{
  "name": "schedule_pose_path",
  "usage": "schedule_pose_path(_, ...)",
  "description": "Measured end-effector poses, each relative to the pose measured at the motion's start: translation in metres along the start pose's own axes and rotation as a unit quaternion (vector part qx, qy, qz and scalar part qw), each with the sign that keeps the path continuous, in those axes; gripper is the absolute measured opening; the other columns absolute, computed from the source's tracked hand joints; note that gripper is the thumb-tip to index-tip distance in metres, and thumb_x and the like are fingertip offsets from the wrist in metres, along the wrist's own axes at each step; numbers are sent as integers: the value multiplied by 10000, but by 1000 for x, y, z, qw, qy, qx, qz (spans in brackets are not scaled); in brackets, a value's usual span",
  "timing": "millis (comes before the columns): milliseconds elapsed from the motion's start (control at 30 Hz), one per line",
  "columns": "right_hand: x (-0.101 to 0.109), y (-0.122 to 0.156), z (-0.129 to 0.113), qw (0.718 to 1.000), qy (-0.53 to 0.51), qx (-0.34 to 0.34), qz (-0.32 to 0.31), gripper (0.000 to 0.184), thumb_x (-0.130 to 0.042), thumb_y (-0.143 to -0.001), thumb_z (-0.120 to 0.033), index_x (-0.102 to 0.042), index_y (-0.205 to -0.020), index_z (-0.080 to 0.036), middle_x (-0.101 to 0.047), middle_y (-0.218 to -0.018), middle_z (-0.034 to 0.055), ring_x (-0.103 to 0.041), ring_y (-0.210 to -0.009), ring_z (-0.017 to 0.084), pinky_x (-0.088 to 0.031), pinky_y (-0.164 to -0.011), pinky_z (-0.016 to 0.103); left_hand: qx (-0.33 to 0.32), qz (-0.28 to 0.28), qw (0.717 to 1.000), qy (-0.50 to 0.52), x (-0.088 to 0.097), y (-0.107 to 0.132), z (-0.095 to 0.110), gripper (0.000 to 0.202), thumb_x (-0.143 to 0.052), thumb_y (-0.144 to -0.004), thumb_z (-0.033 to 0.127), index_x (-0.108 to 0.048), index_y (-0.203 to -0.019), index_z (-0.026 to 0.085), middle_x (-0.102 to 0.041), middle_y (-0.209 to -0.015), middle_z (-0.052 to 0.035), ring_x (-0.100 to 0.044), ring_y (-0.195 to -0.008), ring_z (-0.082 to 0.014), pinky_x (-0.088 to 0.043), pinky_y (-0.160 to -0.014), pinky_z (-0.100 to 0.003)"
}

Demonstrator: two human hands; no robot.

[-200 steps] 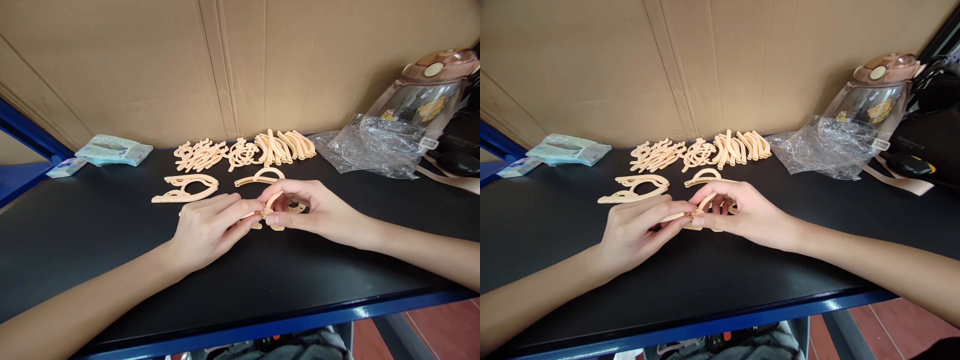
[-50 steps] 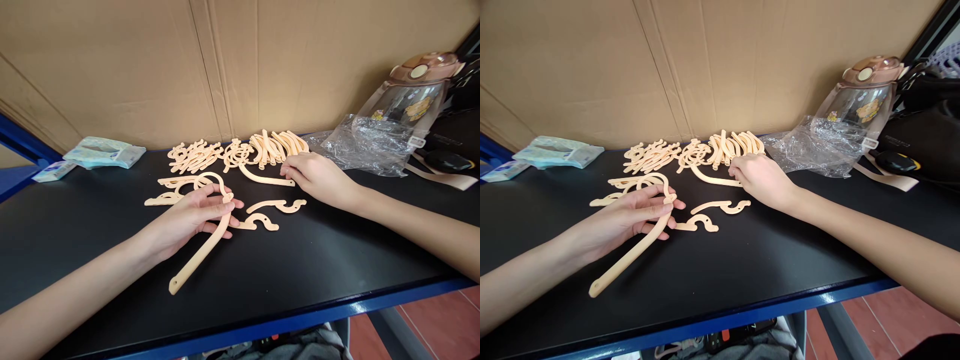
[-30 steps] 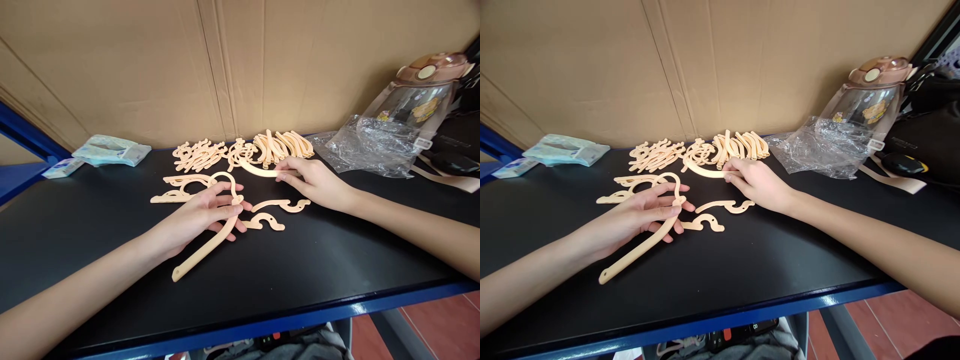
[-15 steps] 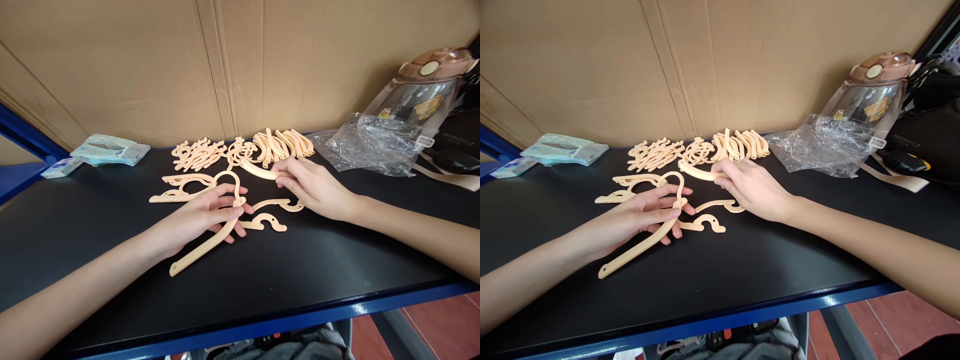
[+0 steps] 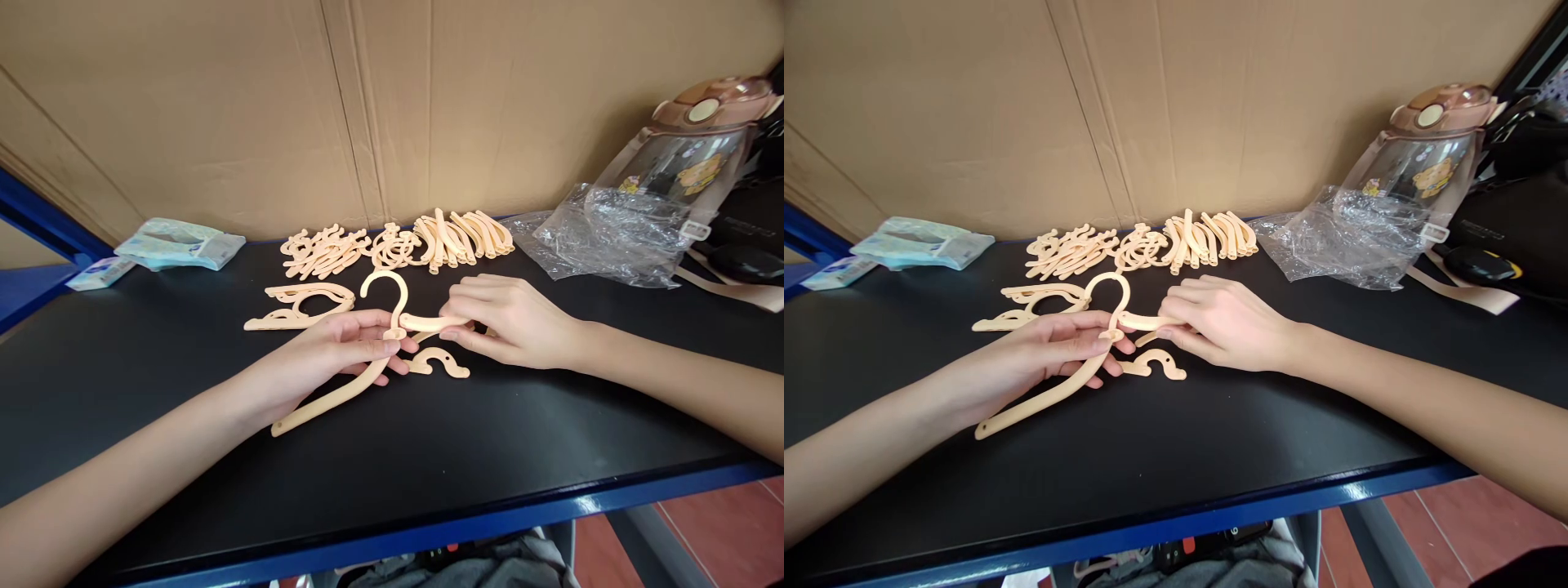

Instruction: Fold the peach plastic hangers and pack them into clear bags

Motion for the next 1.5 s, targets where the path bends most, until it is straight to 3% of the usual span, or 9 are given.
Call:
schedule_pose_path(233, -2, 1, 1, 1000, -2, 14, -22, 281, -346, -1012, -280, -595, -962, -161, -563, -796, 37, -459, -733, 174, -336, -725, 314, 17, 21, 998, 63, 0, 0, 0, 178, -656, -879, 334, -741, -1009, 247, -710, -1127, -34, -696, -791, -127, -585, -681, -192)
schedule_pose_path(467, 0, 1, 0, 999, 5, 30, -12, 251, -423, -984, -273, -650, -1033, -178, -566, -780, 26, -471, -742, 171, -330, -744, 323, 25, 27, 996, 77, 0, 0, 1, 181, -670, -871, 338, -759, -1007, 259, -740, -809, -12, -699, -705, -121, -576, -616, -149)
schedule_pose_path(700, -2, 2, 0, 997, 46, 60, 16, 303, -426, -996, -293, -683, -1067, -148, -626, -820, 50, -521, -774, 169, -341, -751, 333, 32, 18, 997, 65, 0, 0, 2, 208, -657, -883, 314, -755, -1056, 252, -755, -850, -26, -702, -688, -112, -577, -610, -138)
schedule_pose_path(833, 0, 1, -1, 994, 73, 76, 28, 304, -428, -1001, -290, -692, -1073, -158, -646, -818, 47, -515, -767, 163, -338, -749, 331, 31, 1, 998, 63, 2, 0, 2, 207, -648, -891, 298, -748, -1071, 274, -758, -972, -16, -706, -703, -107, -586, -622, -148)
schedule_pose_path(1033, 1, 1, -4, 989, 105, 91, 49, 277, -445, -997, -267, -704, -1037, -174, -667, -817, 33, -520, -752, 147, -342, -749, 324, 28, -17, 998, 53, 4, -1, -1, 218, -630, -908, 303, -739, -1095, 275, -756, -810, -13, -706, -738, -112, -576, -622, -128)
schedule_pose_path(1233, 3, 1, -10, 982, 152, 93, 56, 246, -456, -990, -225, -699, -990, -189, -657, -778, 12, -499, -740, 144, -347, -745, 311, 32, -11, 998, 53, 4, -2, -2, 211, -659, -886, 308, -742, -1078, 280, -752, -942, -9, -701, -732, -106, -583, -622, -142)
schedule_pose_path(1367, 2, 0, -13, 980, 163, 91, 71, 230, -470, -982, -209, -699, -980, -187, -666, -781, 9, -506, -745, 145, -353, -749, 311, 37, -3, 998, 48, 3, -2, -1, 210, -670, -878, 319, -748, -1066, 266, -741, -819, -6, -696, -708, -103, -574, -611, -128)
schedule_pose_path(1500, 2, 2, -14, 980, 161, 84, 76, 245, -451, -991, -214, -695, -976, -188, -680, -806, 17, -533, -780, 146, -360, -776, 317, 38, 13, 998, 54, 2, -2, 0, 205, -701, -849, 293, -755, -1044, 263, -752, -940, -16, -700, -723, -110, -584, -624, -147)
Point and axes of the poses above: each hand's wrist, its own y-axis away from the middle knuckle, its own x-axis out of the back of the hand, z = x × y, the point moved 1 cm from there along -y, towards the middle knuckle
